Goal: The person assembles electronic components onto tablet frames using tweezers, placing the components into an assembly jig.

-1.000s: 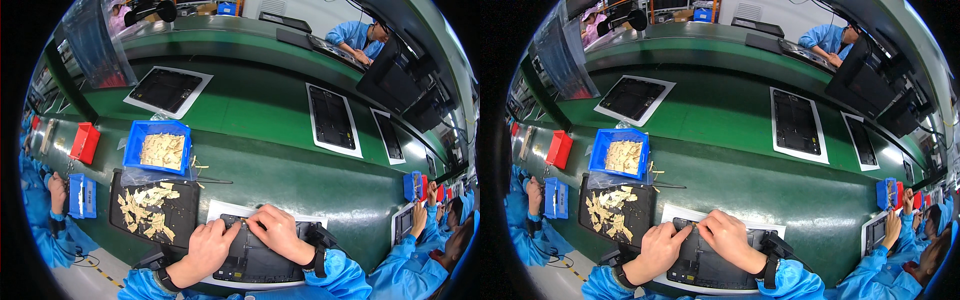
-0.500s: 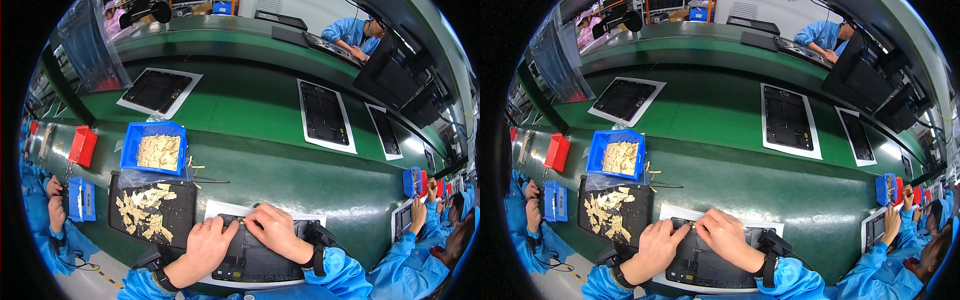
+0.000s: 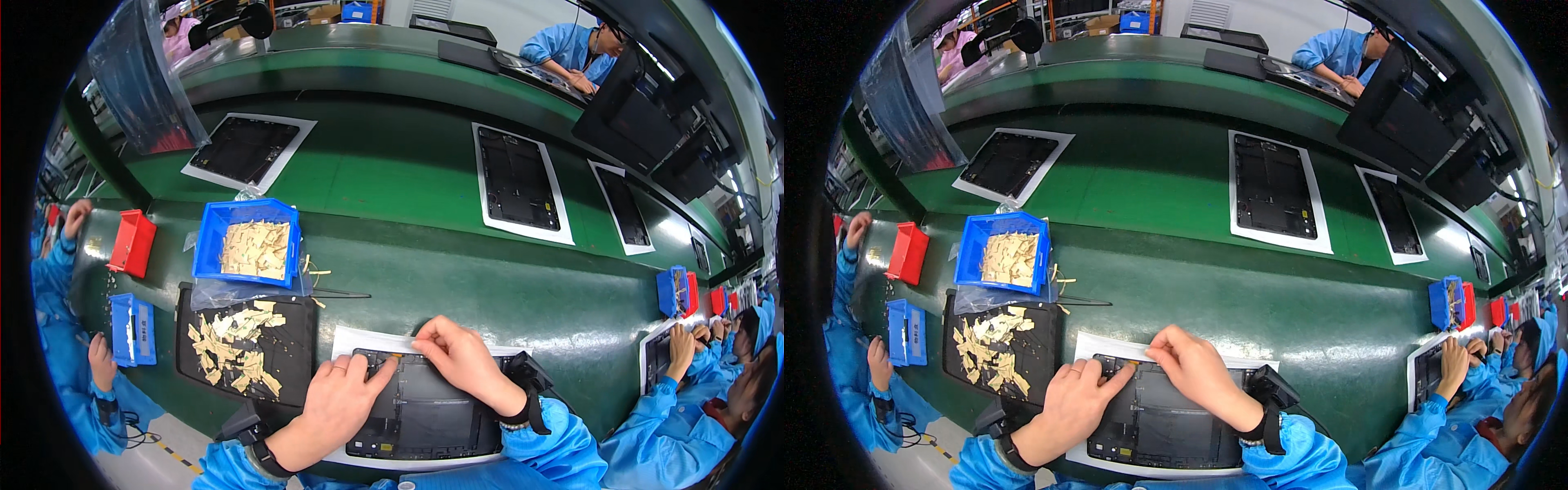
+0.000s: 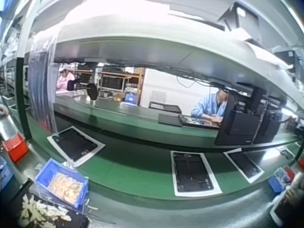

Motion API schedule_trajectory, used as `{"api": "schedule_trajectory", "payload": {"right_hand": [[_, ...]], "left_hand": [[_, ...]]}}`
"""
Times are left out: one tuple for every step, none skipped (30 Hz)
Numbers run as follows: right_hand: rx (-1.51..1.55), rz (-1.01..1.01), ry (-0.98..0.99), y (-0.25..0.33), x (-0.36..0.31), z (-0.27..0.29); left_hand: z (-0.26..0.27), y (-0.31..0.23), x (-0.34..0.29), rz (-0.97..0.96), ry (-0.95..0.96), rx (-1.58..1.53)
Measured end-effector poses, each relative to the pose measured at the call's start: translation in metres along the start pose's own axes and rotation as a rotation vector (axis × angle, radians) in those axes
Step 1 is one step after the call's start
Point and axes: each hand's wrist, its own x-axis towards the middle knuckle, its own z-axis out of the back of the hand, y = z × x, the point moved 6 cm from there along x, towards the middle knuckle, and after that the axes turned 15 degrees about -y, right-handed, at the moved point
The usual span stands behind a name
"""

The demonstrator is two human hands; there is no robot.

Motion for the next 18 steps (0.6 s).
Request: {"api": "schedule_trajectory", "payload": {"right_hand": [[0.085,-0.134,0.046,-0.005,0.0,-0.001],[0.085,-0.109,0.028,-0.003,0.0,-0.001],[0.084,-0.109,0.033,-0.002,-0.001,-0.002],[0.053,-0.089,0.029,-0.001,-0.002,-0.002],[0.024,-0.066,0.025,0.0,-0.002,-0.003],[0.023,-0.063,0.03,0.0,-0.002,-0.003],[0.002,-0.066,0.031,-0.002,-0.003,-0.002],[-0.016,-0.07,0.033,-0.002,-0.003,-0.003],[-0.014,-0.069,0.036,-0.001,-0.003,-0.004],[-0.032,-0.032,0.024,0.002,-0.003,-0.003],[-0.053,0.0,0.01,0.005,-0.004,-0.003],[-0.054,-0.009,0.01,0.003,-0.004,-0.005],[-0.064,0.073,-0.02,0.007,-0.004,-0.005],[-0.073,0.158,-0.047,0.01,-0.003,-0.004],[-0.076,0.151,-0.044,0.008,-0.004,-0.003],[-0.104,0.198,-0.024,0.009,-0.005,-0.004],[-0.13,0.246,-0.007,0.011,-0.006,-0.006],[-0.129,0.244,-0.009,0.012,-0.006,-0.006]], "left_hand": [[0.001,-0.002,0.002,-0.017,-0.009,0.016],[0.0,-0.004,0.004,-0.014,-0.008,0.016],[-0.001,-0.006,0.006,-0.03,0.002,0.019],[-0.003,-0.007,0.006,-0.045,0.012,0.021],[-0.002,-0.007,0.006,-0.04,0.011,0.023],[-0.002,-0.007,0.004,-0.048,0.015,0.031],[-0.003,-0.008,0.003,-0.057,0.019,0.037],[-0.003,-0.008,-0.002,-0.053,0.021,0.04],[-0.005,-0.009,-0.009,-0.022,0.024,0.079],[-0.007,-0.008,-0.013,0.007,0.028,0.117],[-0.007,-0.008,-0.015,0.007,0.033,0.111],[-0.006,-0.008,-0.016,-0.012,0.014,0.13],[-0.005,-0.008,-0.016,-0.031,-0.004,0.149],[-0.006,-0.009,-0.016,-0.029,0.0,0.142],[-0.007,-0.011,-0.015,-0.041,0.028,0.167],[-0.009,-0.013,-0.014,-0.053,0.054,0.193],[-0.01,-0.012,-0.014,-0.056,0.056,0.191],[-0.009,-0.012,-0.015,-0.054,0.052,0.192]]}}
